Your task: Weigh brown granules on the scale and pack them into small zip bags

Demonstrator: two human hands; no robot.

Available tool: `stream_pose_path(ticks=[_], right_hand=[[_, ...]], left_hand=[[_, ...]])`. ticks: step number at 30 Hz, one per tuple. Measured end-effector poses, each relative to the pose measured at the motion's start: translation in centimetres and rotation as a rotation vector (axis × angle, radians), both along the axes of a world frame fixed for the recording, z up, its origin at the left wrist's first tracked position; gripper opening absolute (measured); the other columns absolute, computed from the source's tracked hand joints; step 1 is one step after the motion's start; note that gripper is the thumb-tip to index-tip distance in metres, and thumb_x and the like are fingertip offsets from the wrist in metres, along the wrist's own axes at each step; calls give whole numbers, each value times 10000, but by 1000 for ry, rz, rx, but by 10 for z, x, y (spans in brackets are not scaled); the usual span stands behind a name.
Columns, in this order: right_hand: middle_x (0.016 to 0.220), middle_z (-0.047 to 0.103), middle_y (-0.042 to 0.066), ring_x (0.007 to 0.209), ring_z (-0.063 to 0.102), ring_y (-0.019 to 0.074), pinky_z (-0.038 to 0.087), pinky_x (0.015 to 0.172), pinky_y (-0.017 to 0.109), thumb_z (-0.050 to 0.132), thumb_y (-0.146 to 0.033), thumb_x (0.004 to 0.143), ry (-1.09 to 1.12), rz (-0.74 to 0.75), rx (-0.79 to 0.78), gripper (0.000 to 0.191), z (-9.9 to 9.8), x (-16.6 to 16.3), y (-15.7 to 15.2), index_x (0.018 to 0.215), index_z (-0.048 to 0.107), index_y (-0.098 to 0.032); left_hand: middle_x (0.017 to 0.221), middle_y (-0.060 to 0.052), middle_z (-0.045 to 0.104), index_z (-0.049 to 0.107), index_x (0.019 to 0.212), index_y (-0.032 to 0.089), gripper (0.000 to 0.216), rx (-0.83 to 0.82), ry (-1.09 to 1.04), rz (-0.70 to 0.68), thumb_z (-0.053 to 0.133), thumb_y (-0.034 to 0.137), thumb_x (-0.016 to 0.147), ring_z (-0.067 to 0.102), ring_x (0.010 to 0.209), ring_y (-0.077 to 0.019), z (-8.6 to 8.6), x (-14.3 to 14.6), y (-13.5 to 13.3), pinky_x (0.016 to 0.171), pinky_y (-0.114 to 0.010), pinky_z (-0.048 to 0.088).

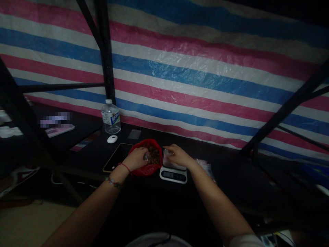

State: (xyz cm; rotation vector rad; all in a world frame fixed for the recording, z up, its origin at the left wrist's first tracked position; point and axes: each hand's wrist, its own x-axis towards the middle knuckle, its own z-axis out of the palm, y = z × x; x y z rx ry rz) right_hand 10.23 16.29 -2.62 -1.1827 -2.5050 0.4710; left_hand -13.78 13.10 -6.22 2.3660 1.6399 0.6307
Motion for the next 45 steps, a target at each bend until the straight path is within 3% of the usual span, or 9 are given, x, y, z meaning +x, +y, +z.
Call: stream_pose_path(ticks=[3,7,11,19,25,30,39,45], right_hand=[[1090,640,90,949,614,200,454,807,278,690,-202,687,-40,-12,8,568,4,-19,-6,1235,541,-180],[924,693,125,879,647,272,456,747,317,680,-214,697,-271,-18,55,241,-2,-42,-5,931,661,-158],[910,707,136,864,662,281,454,733,311,634,-175,727,-305,62,73,167,-15,-60,-1,884,682,-144],[944,703,91,852,656,223,450,677,257,688,-360,701,-126,-40,-68,330,-38,-76,9,967,660,-167],[981,694,72,877,644,210,460,699,257,681,-298,687,34,-143,-128,337,-47,-90,11,1000,646,-176],[970,694,42,864,643,193,480,719,258,693,-231,671,205,-137,-221,290,-49,-100,15,954,649,-191],[1027,678,21,915,645,170,499,798,276,726,-184,655,416,-114,-354,408,-55,-109,19,1042,596,-199],[1008,676,25,917,642,167,498,817,287,727,-208,662,416,-131,-318,404,-55,-108,21,1043,595,-191]], left_hand=[[898,-108,656,601,791,174,155,-20,18,54,624,285,687,607,806,-229,-3,-4,3,708,-303,417],[875,-102,662,602,790,174,169,-60,17,80,632,297,678,606,767,-225,-4,-7,6,672,-300,407],[829,-74,668,611,761,188,150,-101,-53,65,634,314,684,603,744,-208,-5,-10,8,655,-285,400],[710,-16,634,576,712,181,143,-195,-172,54,607,318,682,565,658,-166,-3,-16,10,575,-248,364],[698,5,603,555,753,179,213,-194,-442,36,598,379,691,557,661,-161,-10,-21,14,587,-256,408],[738,-11,625,555,799,169,303,-152,-572,50,637,435,679,590,705,-175,-10,-26,16,635,-278,457],[988,-77,675,551,810,169,293,-31,-697,23,639,426,702,626,901,-206,3,-32,13,817,-333,481],[1104,-111,648,565,865,158,287,5,-707,37,629,405,733,615,968,-214,5,-34,12,887,-363,470]])
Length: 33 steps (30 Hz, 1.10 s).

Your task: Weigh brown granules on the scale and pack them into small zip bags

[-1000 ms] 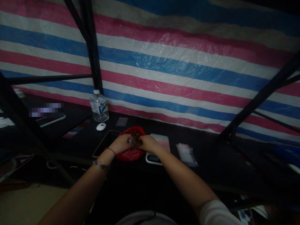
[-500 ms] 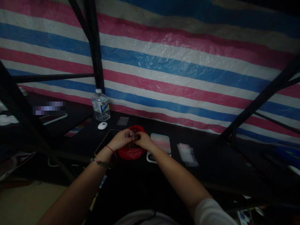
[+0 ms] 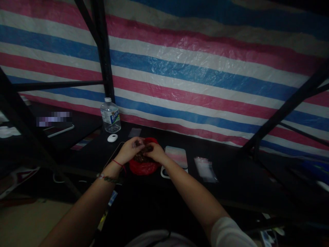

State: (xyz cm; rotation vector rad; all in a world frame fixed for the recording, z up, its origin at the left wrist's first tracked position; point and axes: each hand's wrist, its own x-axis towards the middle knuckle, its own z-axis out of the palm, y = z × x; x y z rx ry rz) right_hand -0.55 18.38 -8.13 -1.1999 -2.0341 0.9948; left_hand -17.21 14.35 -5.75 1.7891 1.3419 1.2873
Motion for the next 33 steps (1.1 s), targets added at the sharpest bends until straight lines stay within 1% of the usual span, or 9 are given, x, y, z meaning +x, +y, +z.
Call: stream_pose_path(ticks=[5,8,10,15,19,23,28,31,33], right_hand=[[1092,661,33,986,622,186,483,866,308,745,-192,630,-25,11,158,558,0,2,1,1158,567,-206],[1066,673,36,973,627,192,480,873,314,715,-174,660,-60,48,204,454,-1,2,1,1103,617,-207],[1052,678,37,959,631,188,479,874,312,700,-167,678,-57,49,217,406,-1,4,0,1076,636,-209],[1003,688,24,903,642,181,499,826,301,718,-206,669,-62,6,202,400,3,8,-2,1062,642,-217],[1001,690,26,911,641,186,497,817,294,726,-214,653,-104,6,207,393,4,10,-3,1039,651,-212],[1002,696,19,932,641,194,489,834,298,743,-248,638,-167,-14,195,397,2,16,1,1026,661,-230],[1032,689,33,937,637,186,478,844,291,700,-297,694,-136,-140,279,390,13,50,3,1073,650,-218],[1055,680,52,993,612,211,442,903,321,717,-308,676,-211,-220,371,388,20,83,-1,1047,667,-204],[1058,674,65,1016,595,223,420,923,338,717,-321,677,-271,-291,406,372,19,104,-5,1026,675,-200]], left_hand=[[1097,-122,654,572,844,163,269,25,-47,-8,644,387,715,616,986,-233,-2,0,2,896,-391,466],[1089,-122,660,572,828,169,281,22,-68,3,661,398,692,618,984,-242,-1,1,1,896,-403,465],[1062,-117,668,564,811,173,285,3,-80,15,668,403,681,621,972,-244,1,1,0,883,-399,470],[990,-96,678,546,771,178,291,-39,-69,73,670,420,667,632,910,-228,3,1,0,817,-351,485],[905,-72,678,573,834,171,359,-54,-69,122,690,448,638,635,840,-214,-5,-1,7,776,-338,488],[867,-54,674,601,912,171,460,-68,-124,158,734,467,586,636,825,-214,-12,1,11,764,-327,484],[923,-58,673,611,993,179,515,-103,-184,124,749,461,585,633,867,-221,-7,10,2,795,-332,479],[921,-55,658,593,998,174,529,-101,-230,60,763,443,576,625,875,-219,0,16,-5,814,-345,476],[916,-54,650,579,1003,170,547,-115,-247,31,773,437,567,622,867,-216,6,19,-10,803,-348,477]])
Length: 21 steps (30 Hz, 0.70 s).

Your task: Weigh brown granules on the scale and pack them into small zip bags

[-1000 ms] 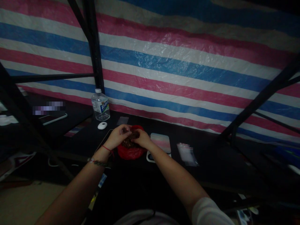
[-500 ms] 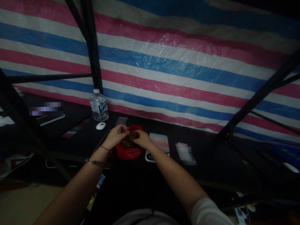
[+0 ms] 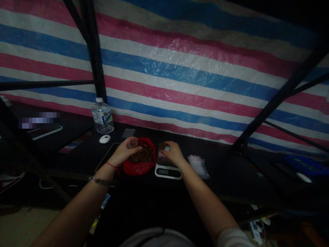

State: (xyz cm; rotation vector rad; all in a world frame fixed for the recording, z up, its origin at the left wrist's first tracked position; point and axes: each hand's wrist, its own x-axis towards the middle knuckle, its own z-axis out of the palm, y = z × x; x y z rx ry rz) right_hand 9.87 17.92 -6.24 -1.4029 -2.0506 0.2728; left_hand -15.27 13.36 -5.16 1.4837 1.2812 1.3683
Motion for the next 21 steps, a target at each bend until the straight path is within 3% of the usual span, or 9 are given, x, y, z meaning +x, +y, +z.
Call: stream_pose_path(ticks=[6,10,13,15,17,19,21], right_hand=[[1064,650,101,1060,558,246,380,950,373,704,-335,685,-141,-115,-72,372,-14,39,-9,1019,668,-176],[1227,557,105,1179,468,255,345,991,419,720,-309,659,-39,-87,2,563,0,43,-29,1191,570,-200],[1146,590,72,1032,551,196,430,889,346,653,-268,744,151,112,-14,442,23,39,-61,1172,564,-210],[1012,627,36,798,599,136,472,725,266,583,-290,821,265,302,-181,376,36,33,-86,1189,547,-218],[954,647,10,746,600,116,462,677,231,497,-276,884,260,455,-318,291,43,26,-105,1163,571,-239],[925,665,0,788,605,121,450,714,225,459,-216,892,176,506,-328,223,45,20,-117,1016,644,-233],[838,676,0,764,606,127,435,702,223,462,-161,864,77,462,-299,218,43,16,-121,838,673,-206]], left_hand=[[947,-57,645,575,986,180,506,-42,-70,-127,765,425,586,613,895,-218,13,13,-14,820,-356,475],[930,-53,641,581,935,180,441,-15,-17,-192,753,408,599,609,879,-211,13,29,-21,816,-353,474],[908,-49,633,577,931,174,410,58,112,-254,731,392,621,602,829,-192,11,48,-31,772,-331,474],[844,-26,622,570,942,179,390,94,273,-304,715,369,634,587,762,-174,13,64,-41,707,-299,466],[804,-12,608,566,892,191,299,125,424,-340,680,322,649,573,727,-167,15,79,-53,659,-278,446],[780,-17,604,559,825,201,194,155,532,-361,629,258,653,575,714,-174,16,93,-64,639,-279,433],[775,-31,602,550,790,212,163,190,606,-357,602,211,635,582,732,-196,14,103,-72,654,-299,433]])
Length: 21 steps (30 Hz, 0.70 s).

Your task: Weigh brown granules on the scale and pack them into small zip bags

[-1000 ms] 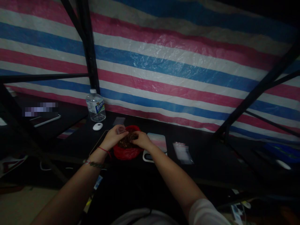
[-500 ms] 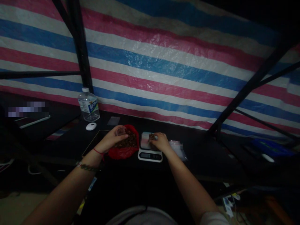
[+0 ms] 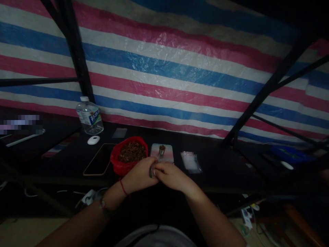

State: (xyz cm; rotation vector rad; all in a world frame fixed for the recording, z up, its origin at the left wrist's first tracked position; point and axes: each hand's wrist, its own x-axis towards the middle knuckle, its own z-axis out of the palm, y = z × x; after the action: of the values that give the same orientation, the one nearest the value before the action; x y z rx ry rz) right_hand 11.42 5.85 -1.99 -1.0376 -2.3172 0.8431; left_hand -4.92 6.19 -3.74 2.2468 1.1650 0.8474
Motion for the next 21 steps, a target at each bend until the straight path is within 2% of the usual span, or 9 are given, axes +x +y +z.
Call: stream_pose_path(ticks=[2,5,8,10,14,18,21], right_hand=[[729,666,0,675,597,127,411,623,220,501,-147,820,-70,-81,17,192,-3,-2,2,740,671,-188],[674,663,2,623,592,135,373,549,220,610,-157,724,-130,-180,32,75,-3,-3,8,713,682,-179],[658,661,0,611,589,141,363,533,221,699,-184,645,-185,-175,79,67,6,-3,15,712,698,-184],[651,658,-12,614,592,138,366,535,217,715,-216,647,-202,-118,99,79,14,-4,20,724,709,-199],[744,682,-30,699,621,126,417,618,211,610,-215,770,-98,-46,120,132,34,-4,33,830,726,-237],[913,693,4,870,629,146,459,773,255,533,-235,840,85,-232,199,197,42,6,50,920,712,-222],[992,673,35,943,612,162,454,861,308,550,-247,826,144,-401,249,245,24,21,69,1038,668,-213]], left_hand=[[809,-49,608,547,795,220,192,54,22,27,600,185,614,589,788,-224,-4,7,-4,703,-331,440],[908,-83,622,560,874,220,284,116,12,70,634,203,600,587,892,-264,-9,10,-5,794,-378,438],[1012,-98,627,572,984,216,403,126,-32,62,669,233,593,583,967,-276,-9,7,-2,847,-381,437],[1036,-84,633,572,1030,219,444,108,-81,51,660,216,594,593,964,-259,-6,3,1,841,-355,447],[958,-49,650,571,1026,214,359,45,-136,119,610,244,670,617,860,-215,-3,-8,11,766,-312,465],[927,-35,660,568,981,206,333,-40,-189,240,614,386,705,620,846,-213,-10,-22,27,765,-304,465],[894,-36,670,577,947,203,323,-108,-172,290,602,415,705,629,822,-222,-17,-30,37,752,-309,461]])
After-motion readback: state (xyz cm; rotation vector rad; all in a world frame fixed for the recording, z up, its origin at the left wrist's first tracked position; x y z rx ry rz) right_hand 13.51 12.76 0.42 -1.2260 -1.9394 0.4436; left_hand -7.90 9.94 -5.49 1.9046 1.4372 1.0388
